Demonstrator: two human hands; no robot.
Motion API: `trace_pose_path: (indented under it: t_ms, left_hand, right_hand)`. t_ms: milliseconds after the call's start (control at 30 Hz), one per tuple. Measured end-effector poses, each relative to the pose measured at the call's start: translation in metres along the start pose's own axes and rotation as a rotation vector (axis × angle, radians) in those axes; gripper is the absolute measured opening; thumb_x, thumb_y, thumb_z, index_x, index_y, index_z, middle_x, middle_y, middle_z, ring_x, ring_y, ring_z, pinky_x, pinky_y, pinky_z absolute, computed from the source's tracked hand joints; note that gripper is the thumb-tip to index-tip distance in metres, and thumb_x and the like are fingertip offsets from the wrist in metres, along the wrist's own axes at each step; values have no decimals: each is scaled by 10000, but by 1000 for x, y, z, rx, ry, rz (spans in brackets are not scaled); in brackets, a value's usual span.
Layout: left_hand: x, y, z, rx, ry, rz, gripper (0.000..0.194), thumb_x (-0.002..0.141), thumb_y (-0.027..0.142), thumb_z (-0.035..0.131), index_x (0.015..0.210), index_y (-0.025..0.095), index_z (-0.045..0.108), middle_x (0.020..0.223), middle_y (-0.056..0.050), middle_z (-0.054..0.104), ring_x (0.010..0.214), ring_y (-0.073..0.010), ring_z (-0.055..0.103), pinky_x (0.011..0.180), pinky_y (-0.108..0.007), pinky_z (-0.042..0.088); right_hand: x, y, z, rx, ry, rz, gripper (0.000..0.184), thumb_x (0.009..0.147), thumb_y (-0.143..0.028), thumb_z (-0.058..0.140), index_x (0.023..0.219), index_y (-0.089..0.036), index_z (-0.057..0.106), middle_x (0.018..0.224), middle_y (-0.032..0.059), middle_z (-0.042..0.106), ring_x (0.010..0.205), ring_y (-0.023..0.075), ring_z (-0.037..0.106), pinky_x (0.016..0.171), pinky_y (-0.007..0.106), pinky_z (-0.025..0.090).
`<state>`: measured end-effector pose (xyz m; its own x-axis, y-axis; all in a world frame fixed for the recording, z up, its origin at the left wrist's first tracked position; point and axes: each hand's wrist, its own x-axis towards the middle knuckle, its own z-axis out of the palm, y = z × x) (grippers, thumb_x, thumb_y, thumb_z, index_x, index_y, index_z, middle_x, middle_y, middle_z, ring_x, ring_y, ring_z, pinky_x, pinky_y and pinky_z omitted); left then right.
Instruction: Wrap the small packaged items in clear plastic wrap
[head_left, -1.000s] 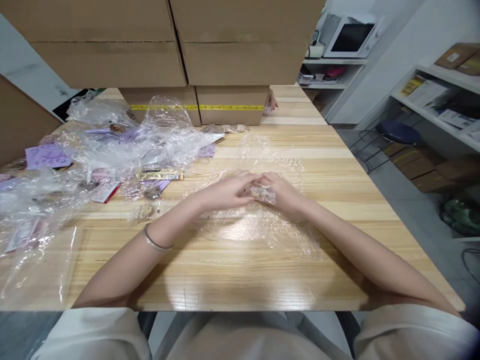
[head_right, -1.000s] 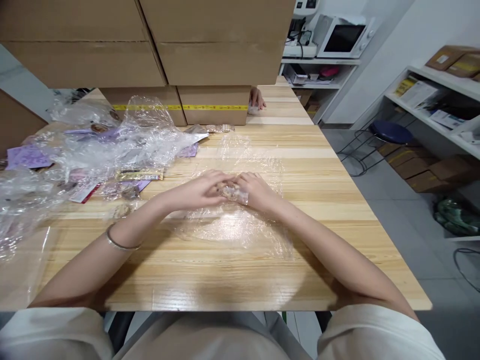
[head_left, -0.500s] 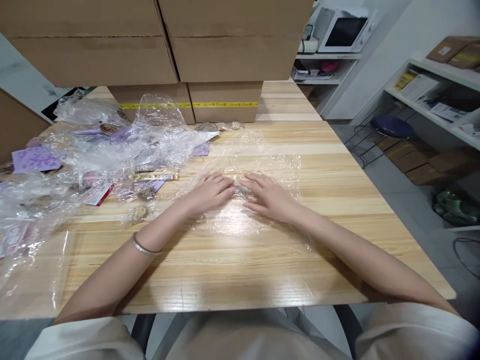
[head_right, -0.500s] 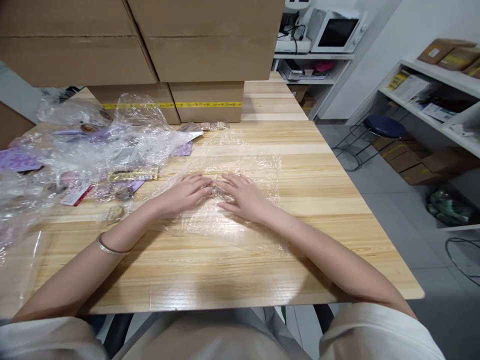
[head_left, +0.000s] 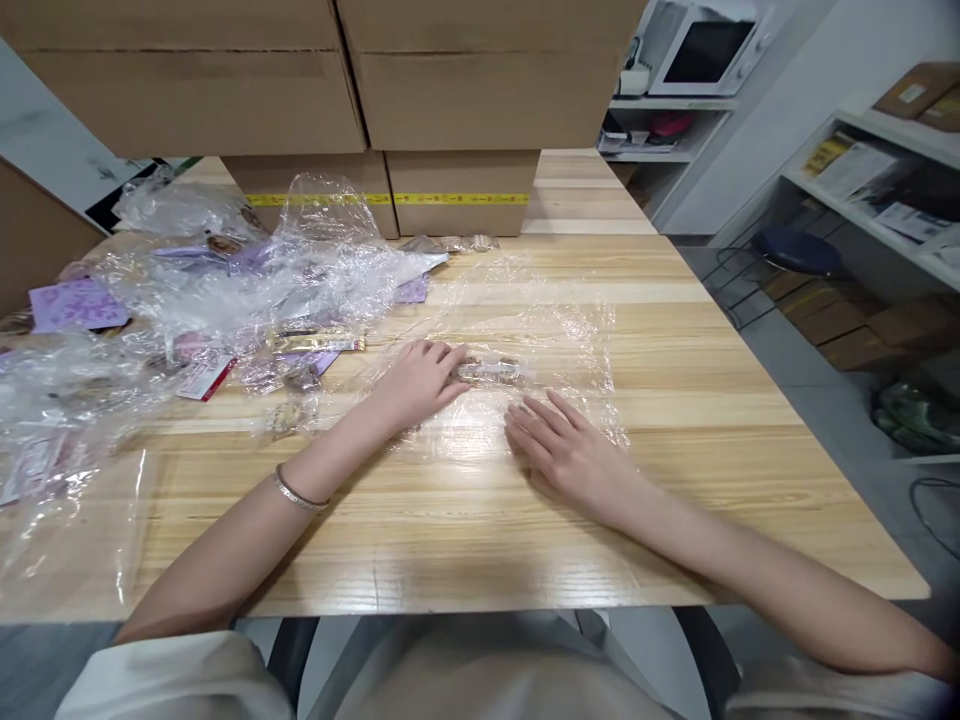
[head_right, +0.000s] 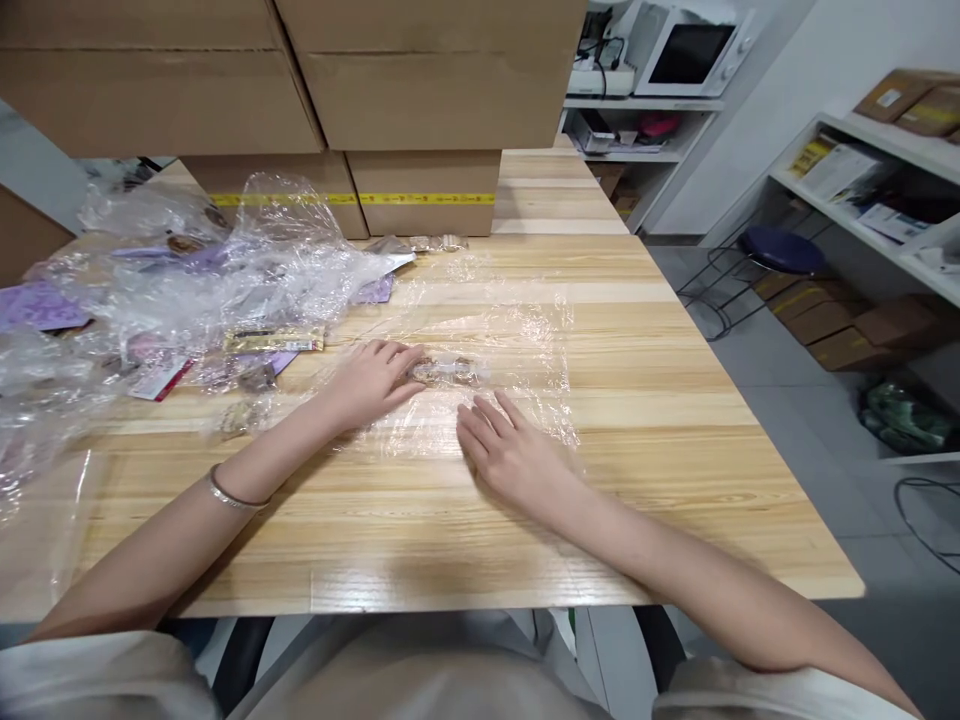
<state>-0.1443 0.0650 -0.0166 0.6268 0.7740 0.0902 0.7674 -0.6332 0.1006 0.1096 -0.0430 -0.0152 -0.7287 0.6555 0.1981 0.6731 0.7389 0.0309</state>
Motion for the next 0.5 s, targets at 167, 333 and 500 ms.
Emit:
trace_pose_path:
  t_ms: [167,333,500]
  left_hand:
    - [-20,14,-27,-208,-89,182,657,960,615,452,1448,176,444,1446,-145,513,1317,-297,478,1098,-432,382]
    - [-57,13,-43,-147,-283,179,761,862,415,603,1525,148,343,1558,-151,417,1443,-307,374,1204,-453,266]
    - [-78,-34,-37,-157,-290,-3,596,867,280,529,1453,176,495,1561,-103,432,1442,-274,397,1197,-451,303]
  right_hand:
    - [4,19,-14,60,15,99,306,979,-145,443,1103,-125,722,1145,125,745,1087,268,689,948,427,546]
    - [1,52,-48,77,-184,359,249,902,-196,510,962,-218,751,973,75,777,871,267,726,727,388,554]
    - [-17,81,-61,284,-230,524,191,822,-274,562,897,-243,735,966,49,768,822,261,709,716,388,532]
